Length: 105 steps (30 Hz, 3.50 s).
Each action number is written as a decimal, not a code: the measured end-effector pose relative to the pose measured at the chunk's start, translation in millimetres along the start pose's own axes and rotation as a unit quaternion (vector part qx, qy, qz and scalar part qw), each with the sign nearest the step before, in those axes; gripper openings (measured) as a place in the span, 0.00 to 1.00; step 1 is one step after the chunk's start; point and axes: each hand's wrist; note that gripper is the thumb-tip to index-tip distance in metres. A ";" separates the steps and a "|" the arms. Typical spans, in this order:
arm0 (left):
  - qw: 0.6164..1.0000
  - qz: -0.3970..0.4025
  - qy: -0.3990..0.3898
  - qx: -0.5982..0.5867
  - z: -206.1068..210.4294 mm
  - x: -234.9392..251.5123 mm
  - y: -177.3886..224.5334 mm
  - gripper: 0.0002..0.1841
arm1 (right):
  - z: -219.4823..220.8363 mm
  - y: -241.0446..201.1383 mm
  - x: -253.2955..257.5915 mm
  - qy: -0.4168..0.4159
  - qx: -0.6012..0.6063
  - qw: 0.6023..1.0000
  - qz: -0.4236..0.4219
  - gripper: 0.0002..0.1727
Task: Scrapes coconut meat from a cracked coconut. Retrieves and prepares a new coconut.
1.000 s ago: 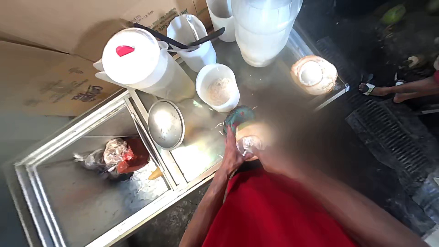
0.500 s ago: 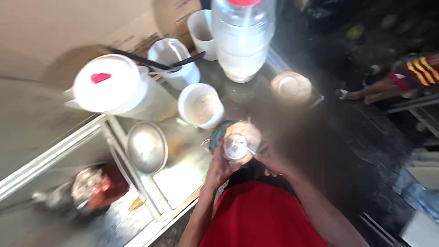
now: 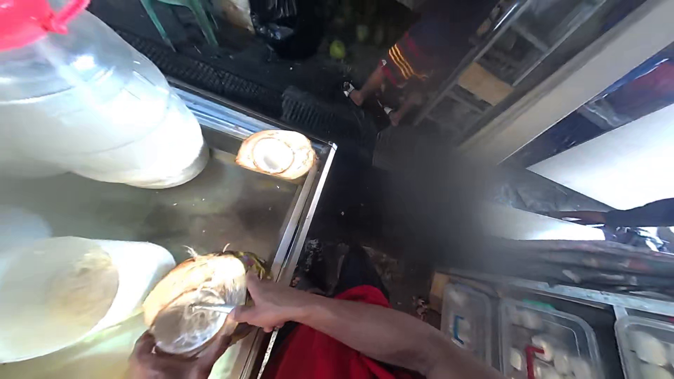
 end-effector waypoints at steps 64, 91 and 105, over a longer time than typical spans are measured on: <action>0.974 -0.126 -0.086 0.165 11.0 17.5 8.8 0.81 | 11.9 -72.0 -6.2 -0.158 -0.534 0.830 -0.035 0.24; 0.973 -0.120 -0.169 0.101 11.1 60.4 14.0 0.83 | -55.1 -77.9 4.4 -0.212 -0.532 0.818 -0.044 0.20; 0.946 -0.055 -0.306 0.088 0.8 92.0 11.7 0.79 | -59.0 -71.3 -5.1 -0.197 -0.561 0.803 -0.037 0.23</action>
Point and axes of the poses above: each hand's wrist, its own x-axis towards the middle knuckle, its own z-axis out of the palm, y = z × x
